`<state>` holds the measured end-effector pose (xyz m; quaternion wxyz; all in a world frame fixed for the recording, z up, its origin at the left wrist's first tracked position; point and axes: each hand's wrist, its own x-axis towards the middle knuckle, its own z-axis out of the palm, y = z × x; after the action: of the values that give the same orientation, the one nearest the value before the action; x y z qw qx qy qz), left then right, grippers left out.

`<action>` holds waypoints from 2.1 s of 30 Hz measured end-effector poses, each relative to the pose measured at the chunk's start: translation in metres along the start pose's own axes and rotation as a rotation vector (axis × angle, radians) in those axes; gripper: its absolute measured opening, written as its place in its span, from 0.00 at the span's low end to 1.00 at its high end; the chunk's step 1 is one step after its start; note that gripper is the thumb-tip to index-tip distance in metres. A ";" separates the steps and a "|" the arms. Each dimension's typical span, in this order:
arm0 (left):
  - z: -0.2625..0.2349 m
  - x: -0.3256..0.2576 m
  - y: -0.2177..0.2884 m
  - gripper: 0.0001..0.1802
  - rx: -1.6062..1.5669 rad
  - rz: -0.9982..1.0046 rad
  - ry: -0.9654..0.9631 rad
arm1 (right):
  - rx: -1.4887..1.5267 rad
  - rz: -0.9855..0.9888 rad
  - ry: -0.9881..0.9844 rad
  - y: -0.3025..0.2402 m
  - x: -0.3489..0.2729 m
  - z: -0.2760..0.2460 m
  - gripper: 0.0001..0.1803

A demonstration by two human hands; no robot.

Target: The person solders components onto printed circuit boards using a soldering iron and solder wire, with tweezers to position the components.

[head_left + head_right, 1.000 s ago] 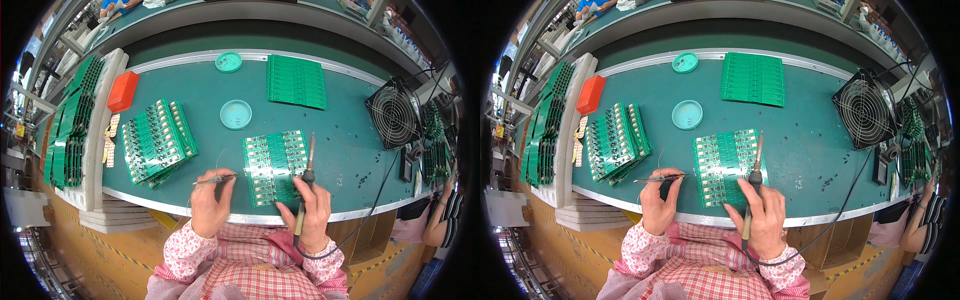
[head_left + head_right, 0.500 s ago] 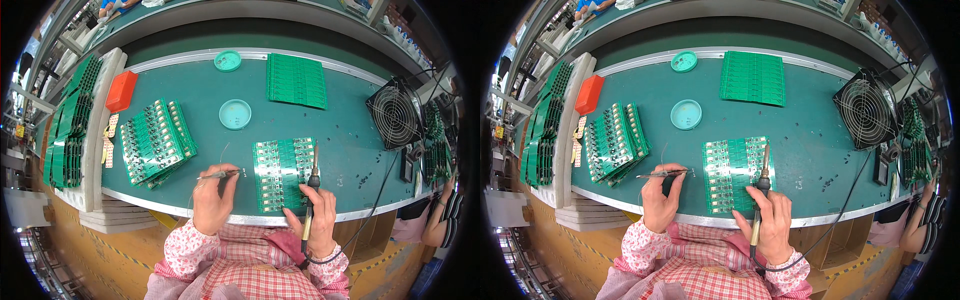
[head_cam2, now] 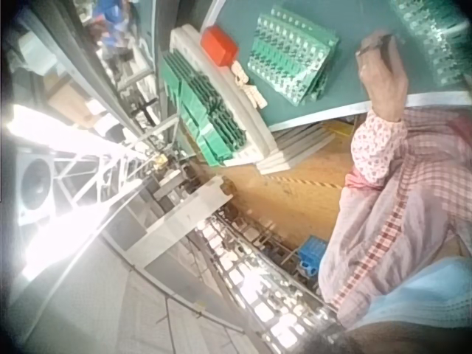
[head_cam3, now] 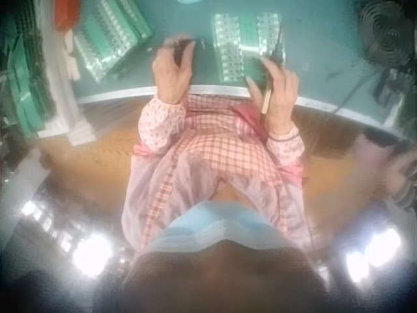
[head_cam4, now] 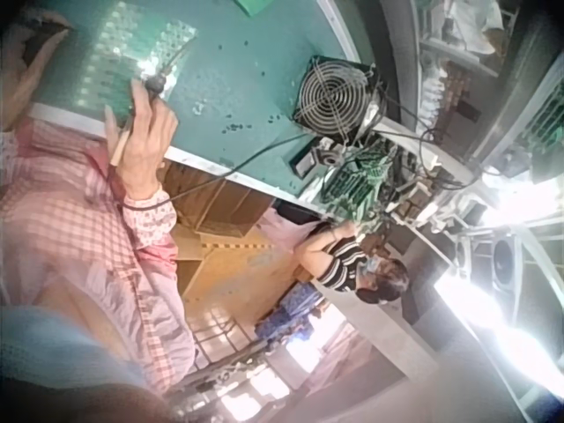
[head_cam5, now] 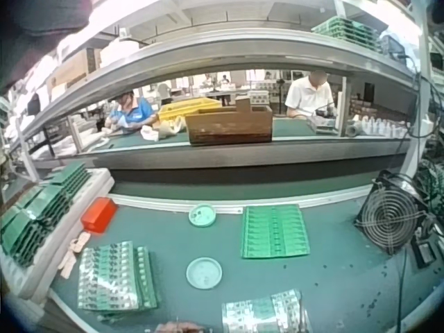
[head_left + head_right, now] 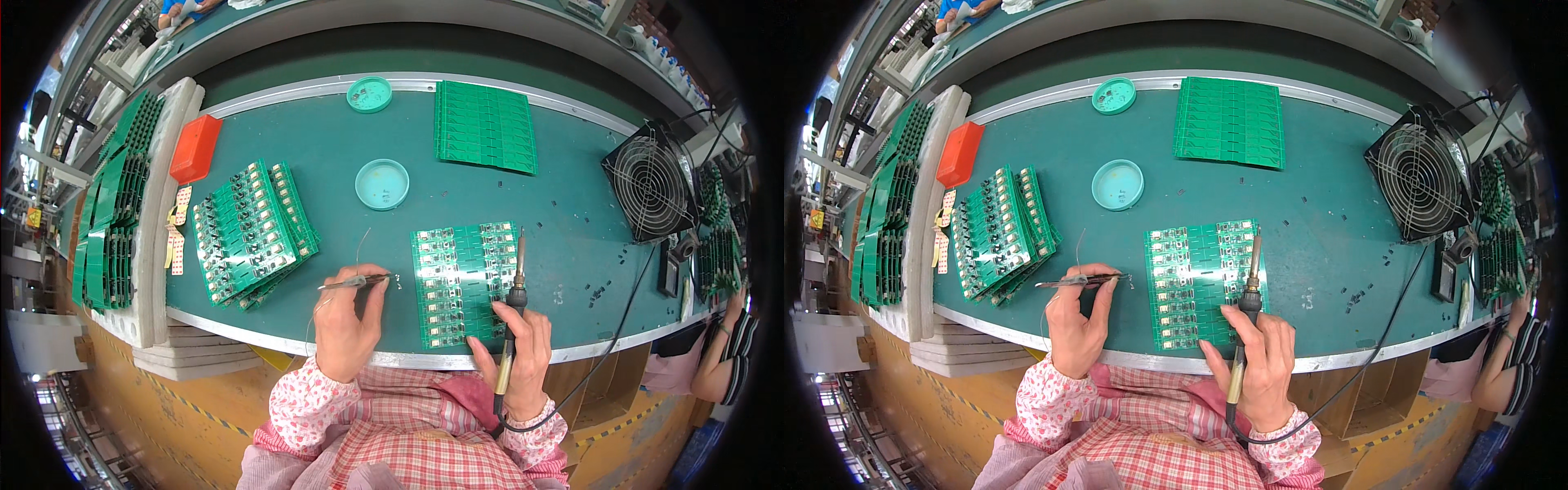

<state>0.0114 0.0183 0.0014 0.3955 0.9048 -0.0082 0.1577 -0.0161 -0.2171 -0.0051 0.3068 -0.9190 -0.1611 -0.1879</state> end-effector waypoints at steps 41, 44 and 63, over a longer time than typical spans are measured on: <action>0.008 -0.027 0.018 0.07 -0.134 0.114 -0.125 | 0.020 0.027 0.166 0.000 0.009 0.007 0.28; 0.008 -0.026 0.018 0.07 -0.087 0.164 -0.107 | 0.042 0.028 0.184 0.001 0.008 0.008 0.27; 0.009 -0.036 0.027 0.12 -0.067 0.208 -0.125 | 0.086 0.036 0.199 0.004 0.006 0.008 0.25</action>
<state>-0.0243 -0.0108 0.0047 0.4058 0.8933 -0.1321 0.1409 -0.0076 -0.2137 -0.0104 0.3637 -0.8846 -0.1211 -0.2658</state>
